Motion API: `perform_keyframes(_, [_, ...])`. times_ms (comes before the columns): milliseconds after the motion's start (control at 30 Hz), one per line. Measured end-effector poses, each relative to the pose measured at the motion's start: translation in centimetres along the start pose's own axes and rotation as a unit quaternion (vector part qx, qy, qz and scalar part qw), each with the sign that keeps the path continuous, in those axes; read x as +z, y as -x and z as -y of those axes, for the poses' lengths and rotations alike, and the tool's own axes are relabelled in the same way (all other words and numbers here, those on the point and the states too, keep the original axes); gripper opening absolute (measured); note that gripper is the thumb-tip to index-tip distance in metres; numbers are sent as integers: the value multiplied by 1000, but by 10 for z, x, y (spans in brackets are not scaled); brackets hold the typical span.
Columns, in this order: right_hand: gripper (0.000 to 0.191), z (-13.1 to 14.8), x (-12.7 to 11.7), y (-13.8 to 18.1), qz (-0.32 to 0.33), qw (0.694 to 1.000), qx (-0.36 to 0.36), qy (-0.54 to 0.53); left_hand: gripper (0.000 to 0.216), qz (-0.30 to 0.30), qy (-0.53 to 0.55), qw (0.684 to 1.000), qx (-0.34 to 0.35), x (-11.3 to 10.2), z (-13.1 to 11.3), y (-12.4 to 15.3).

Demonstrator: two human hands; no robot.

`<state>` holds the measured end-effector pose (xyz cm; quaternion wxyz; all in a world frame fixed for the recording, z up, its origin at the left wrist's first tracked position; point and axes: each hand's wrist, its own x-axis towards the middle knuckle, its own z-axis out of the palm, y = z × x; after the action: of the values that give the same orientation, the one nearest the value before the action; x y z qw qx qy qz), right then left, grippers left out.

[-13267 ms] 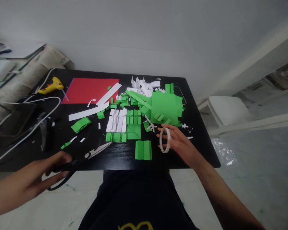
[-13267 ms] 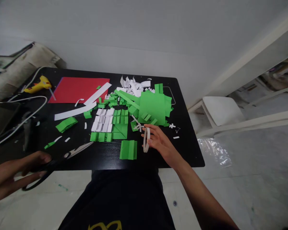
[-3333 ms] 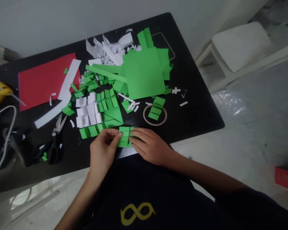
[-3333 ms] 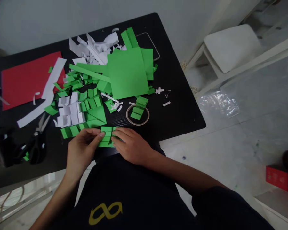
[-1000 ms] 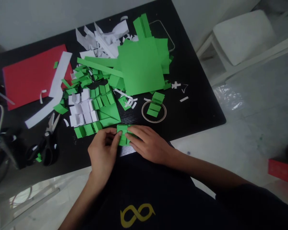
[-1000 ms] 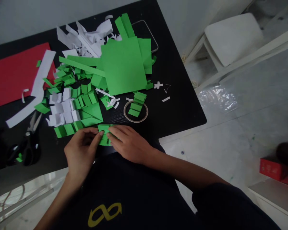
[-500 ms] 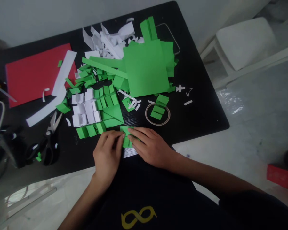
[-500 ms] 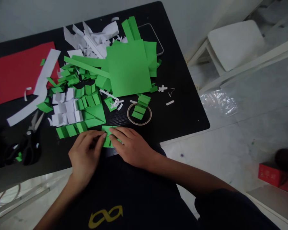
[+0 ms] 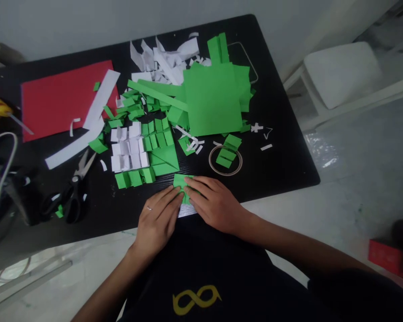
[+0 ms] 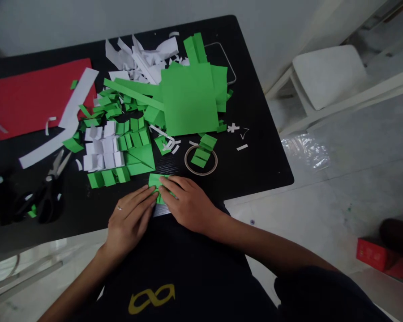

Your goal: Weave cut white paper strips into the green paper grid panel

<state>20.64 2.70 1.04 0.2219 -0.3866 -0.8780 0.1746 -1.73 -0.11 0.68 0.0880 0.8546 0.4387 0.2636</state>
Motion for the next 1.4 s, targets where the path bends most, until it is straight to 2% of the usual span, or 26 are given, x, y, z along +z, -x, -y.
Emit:
perform_keyframes(333, [33, -1, 0, 0, 5, 1000, 5, -12, 33, -21, 2, 1000, -16, 7, -7, 3])
perform_keyframes(833, [34, 1, 0, 2, 11, 1000, 0, 16, 33, -2, -39, 999, -27, 12, -19, 3])
perform_keyframes(1200, [41, 2, 3, 1, 15, 999, -9, 44, 27, -6, -75, 997, -21, 13, -19, 3])
perform_keyframes(1400, [40, 2, -5, -4, 41, 999, 5, -2, 29, -3, -74, 997, -13, 14, -17, 4])
